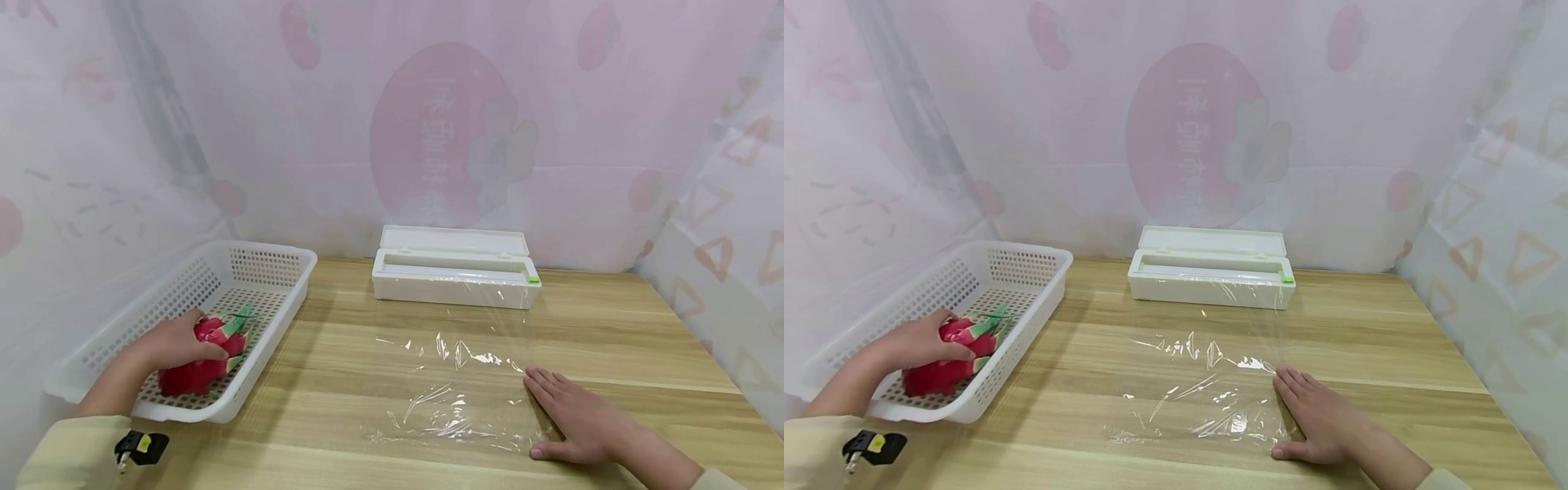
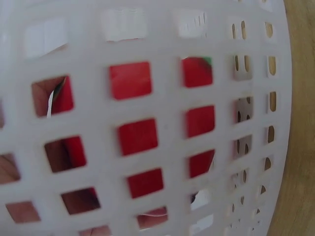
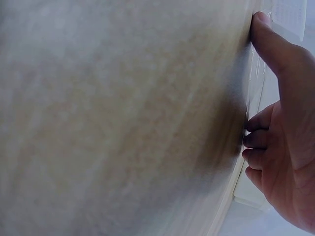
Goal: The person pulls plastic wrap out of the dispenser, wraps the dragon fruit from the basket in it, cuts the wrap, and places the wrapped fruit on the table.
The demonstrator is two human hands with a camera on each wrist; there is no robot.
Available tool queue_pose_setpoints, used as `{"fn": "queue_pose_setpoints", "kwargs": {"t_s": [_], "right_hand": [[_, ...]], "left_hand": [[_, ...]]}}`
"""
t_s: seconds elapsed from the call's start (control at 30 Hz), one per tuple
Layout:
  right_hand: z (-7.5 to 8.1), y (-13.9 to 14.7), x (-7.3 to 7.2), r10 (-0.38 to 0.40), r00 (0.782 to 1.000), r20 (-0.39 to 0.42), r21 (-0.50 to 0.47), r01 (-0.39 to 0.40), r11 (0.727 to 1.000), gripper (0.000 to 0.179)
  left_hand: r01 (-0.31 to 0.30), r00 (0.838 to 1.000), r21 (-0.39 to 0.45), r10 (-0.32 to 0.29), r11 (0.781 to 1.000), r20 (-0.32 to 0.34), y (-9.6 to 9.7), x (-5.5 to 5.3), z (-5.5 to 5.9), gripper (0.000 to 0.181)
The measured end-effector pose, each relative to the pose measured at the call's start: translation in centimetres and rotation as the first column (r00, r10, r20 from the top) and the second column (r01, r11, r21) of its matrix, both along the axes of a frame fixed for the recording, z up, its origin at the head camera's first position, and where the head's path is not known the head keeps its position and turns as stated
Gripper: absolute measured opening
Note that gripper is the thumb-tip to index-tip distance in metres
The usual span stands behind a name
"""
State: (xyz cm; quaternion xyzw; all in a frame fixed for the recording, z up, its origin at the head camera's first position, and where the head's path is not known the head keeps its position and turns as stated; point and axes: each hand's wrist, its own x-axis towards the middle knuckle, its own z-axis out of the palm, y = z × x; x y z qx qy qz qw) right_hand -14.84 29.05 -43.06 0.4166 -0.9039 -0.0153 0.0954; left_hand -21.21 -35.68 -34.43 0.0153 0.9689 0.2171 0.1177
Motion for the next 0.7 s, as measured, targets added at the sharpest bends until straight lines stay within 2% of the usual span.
{"fn": "queue_pose_setpoints", "kwargs": {"t_s": [0.27,0.47,0.6,0.7], "right_hand": [[0.2,-0.1,0.0,-0.002,1.000,0.001,0.001,0.002,1.000,0.098],[0.2,-0.2,0.1,-0.016,1.000,0.010,0.007,0.016,1.000,0.098],[0.1,-0.2,0.0,-0.017,1.000,0.004,0.002,0.017,1.000,0.098],[0.1,-0.1,0.1,-0.015,1.000,-0.001,-0.002,0.015,1.000,0.098]], "left_hand": [[-0.007,1.000,-0.013,0.007,1.000,-0.016,-0.1,0.0,-0.1,0.085],[-0.023,0.997,-0.075,0.017,0.997,-0.076,0.0,0.0,0.1,0.088],[-0.026,0.986,-0.140,0.003,0.990,-0.165,0.4,0.2,0.5,0.088],[-0.030,0.962,-0.188,-0.022,0.982,-0.270,0.9,0.2,0.7,0.084]]}}
